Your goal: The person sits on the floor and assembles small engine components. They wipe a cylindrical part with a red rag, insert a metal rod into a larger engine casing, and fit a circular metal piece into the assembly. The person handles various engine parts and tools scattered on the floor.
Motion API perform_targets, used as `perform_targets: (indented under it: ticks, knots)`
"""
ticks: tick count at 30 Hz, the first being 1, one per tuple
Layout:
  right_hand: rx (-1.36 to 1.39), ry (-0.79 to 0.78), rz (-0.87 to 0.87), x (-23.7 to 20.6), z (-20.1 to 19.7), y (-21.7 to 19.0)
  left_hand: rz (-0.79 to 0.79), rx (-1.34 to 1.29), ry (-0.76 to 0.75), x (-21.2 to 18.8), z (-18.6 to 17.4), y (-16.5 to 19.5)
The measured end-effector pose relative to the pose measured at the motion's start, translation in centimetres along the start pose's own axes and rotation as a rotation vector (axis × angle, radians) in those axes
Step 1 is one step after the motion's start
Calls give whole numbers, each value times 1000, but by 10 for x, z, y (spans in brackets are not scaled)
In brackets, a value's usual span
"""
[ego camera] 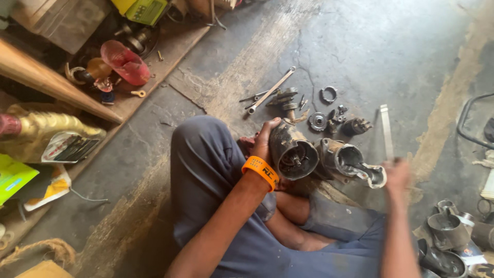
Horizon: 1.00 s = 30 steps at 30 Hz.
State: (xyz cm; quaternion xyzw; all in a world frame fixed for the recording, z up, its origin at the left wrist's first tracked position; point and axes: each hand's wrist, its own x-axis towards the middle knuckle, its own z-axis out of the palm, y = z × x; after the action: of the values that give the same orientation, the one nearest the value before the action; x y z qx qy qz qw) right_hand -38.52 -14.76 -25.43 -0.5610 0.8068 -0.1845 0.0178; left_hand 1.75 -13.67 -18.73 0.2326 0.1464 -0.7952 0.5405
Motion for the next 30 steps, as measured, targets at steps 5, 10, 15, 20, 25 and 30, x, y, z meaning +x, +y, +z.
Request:
perform_targets:
  ticks: [5, 10, 15, 20, 25, 30]
  knots:
    - [366, 3, 53, -15, -130, 14, 27, 7, -158, 0, -2, 11]
    - [637, -420, 72, -142, -188, 34, -175, -86, -301, -21, 2, 17]
    - [785, -938, 219, -248, -141, 63, -221, -118, -426, -28, -2, 13]
    - [984, -1215, 270, -307, -107, 87, -153, -92, -126, -13, -16, 6]
    - [1183, -1343, 245, -329, -84, 82, -91, -77, -120, -6, -29, 6]
    - [1600, -1500, 345, -331, -84, 66, -38, -86, -130, -9, -28, 9]
